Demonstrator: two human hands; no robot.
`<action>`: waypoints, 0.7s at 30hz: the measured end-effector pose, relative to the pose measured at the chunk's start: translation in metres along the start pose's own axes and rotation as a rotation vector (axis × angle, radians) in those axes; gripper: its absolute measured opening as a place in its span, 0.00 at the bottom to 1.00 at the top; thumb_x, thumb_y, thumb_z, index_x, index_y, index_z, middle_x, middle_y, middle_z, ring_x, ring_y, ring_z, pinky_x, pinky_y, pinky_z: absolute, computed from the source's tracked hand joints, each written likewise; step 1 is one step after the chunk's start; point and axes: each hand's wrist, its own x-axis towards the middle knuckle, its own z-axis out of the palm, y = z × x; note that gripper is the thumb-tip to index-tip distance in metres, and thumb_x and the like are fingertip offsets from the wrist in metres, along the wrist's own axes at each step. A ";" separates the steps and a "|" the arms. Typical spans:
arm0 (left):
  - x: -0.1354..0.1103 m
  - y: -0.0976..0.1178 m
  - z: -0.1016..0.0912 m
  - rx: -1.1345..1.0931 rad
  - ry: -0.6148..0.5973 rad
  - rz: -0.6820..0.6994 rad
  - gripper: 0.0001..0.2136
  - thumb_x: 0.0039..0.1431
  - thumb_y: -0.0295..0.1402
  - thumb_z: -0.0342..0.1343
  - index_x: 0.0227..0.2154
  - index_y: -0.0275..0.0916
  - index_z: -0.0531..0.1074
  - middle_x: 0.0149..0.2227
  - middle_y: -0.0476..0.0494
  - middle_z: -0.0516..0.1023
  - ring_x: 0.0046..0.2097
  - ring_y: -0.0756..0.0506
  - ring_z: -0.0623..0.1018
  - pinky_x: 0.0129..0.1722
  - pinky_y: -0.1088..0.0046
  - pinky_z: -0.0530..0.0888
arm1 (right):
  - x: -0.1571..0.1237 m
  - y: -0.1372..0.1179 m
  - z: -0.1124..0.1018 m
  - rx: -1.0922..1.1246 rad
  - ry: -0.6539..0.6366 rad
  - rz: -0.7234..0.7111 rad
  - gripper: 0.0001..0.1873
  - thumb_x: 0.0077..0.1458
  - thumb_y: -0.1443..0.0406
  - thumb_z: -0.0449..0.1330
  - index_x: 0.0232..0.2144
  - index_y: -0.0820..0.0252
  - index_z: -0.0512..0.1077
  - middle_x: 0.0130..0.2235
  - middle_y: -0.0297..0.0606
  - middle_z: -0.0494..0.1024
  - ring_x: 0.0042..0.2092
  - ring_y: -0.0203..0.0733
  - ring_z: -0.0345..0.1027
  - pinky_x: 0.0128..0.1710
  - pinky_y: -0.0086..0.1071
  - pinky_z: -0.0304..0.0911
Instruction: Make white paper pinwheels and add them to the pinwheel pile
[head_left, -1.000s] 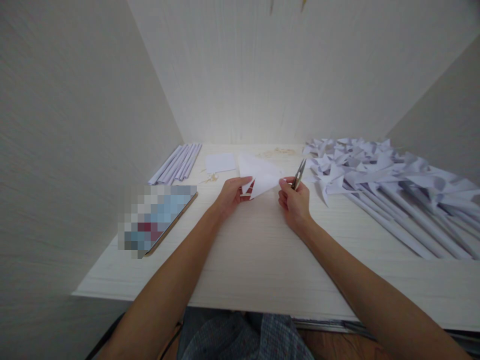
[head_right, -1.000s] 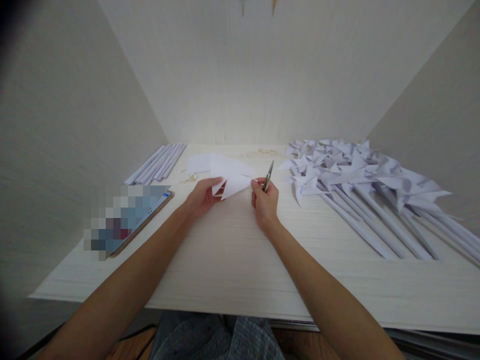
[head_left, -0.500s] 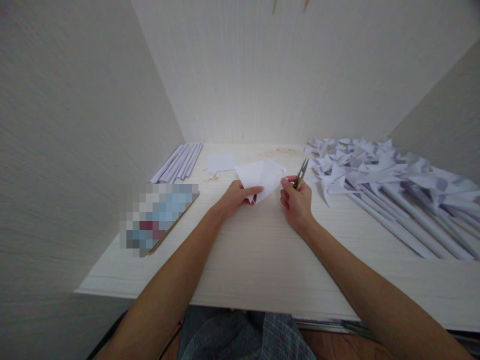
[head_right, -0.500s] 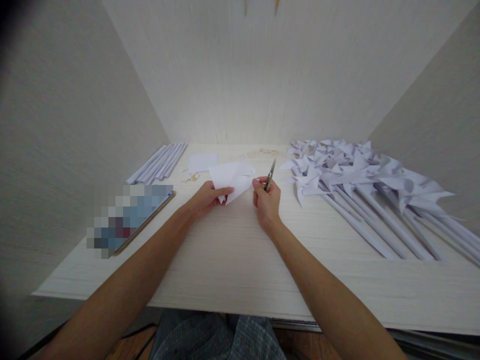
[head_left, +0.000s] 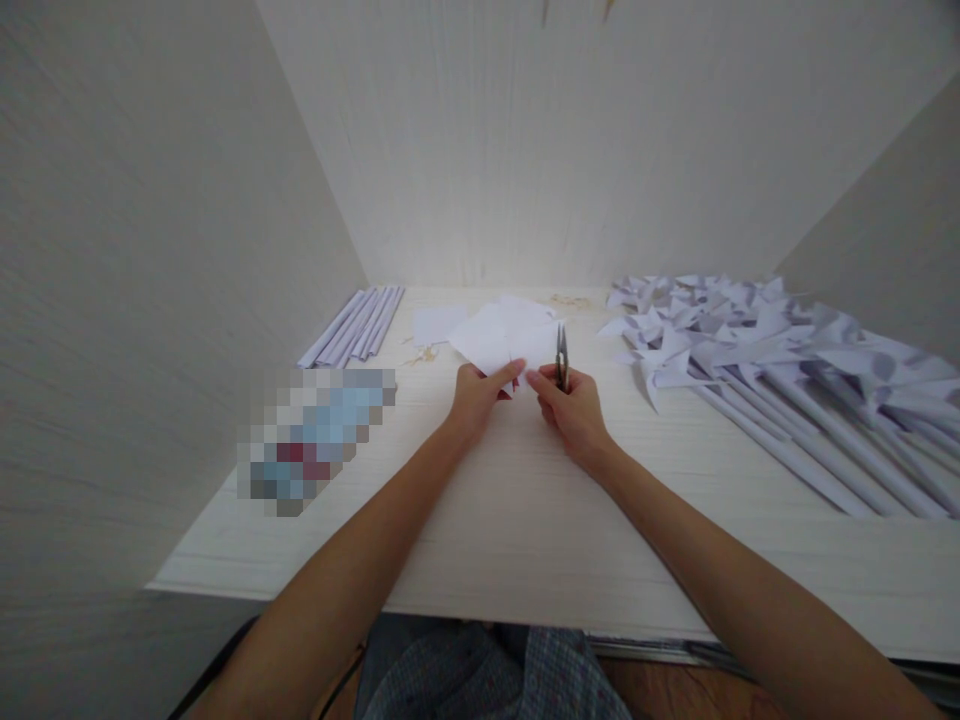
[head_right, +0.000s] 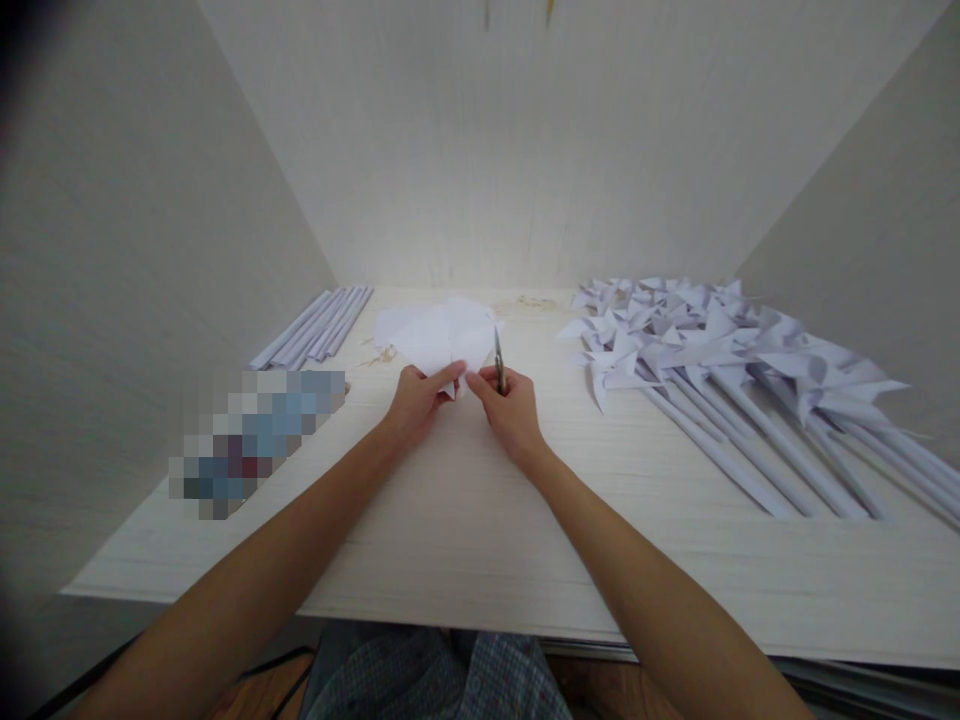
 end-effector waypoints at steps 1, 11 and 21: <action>-0.001 0.000 0.001 -0.006 0.000 0.005 0.10 0.33 0.34 0.61 0.14 0.34 0.66 0.16 0.52 0.66 0.19 0.55 0.64 0.18 0.79 0.61 | 0.000 0.001 0.000 -0.017 -0.021 -0.008 0.12 0.36 0.62 0.62 0.19 0.60 0.61 0.12 0.21 0.54 0.13 0.24 0.43 0.11 0.23 0.36; 0.002 -0.001 -0.002 0.027 -0.034 0.031 0.09 0.32 0.32 0.61 0.15 0.34 0.67 0.16 0.51 0.68 0.19 0.54 0.66 0.18 0.78 0.62 | -0.001 -0.003 0.000 0.050 -0.089 0.050 0.11 0.38 0.63 0.60 0.18 0.60 0.60 0.11 0.20 0.51 0.12 0.24 0.41 0.10 0.23 0.34; 0.004 -0.002 -0.004 0.024 0.065 0.090 0.08 0.34 0.33 0.60 0.17 0.35 0.68 0.18 0.51 0.69 0.20 0.53 0.67 0.18 0.78 0.63 | -0.002 0.000 0.001 -0.018 -0.112 -0.024 0.08 0.36 0.65 0.62 0.21 0.61 0.67 0.12 0.20 0.52 0.14 0.24 0.42 0.12 0.24 0.37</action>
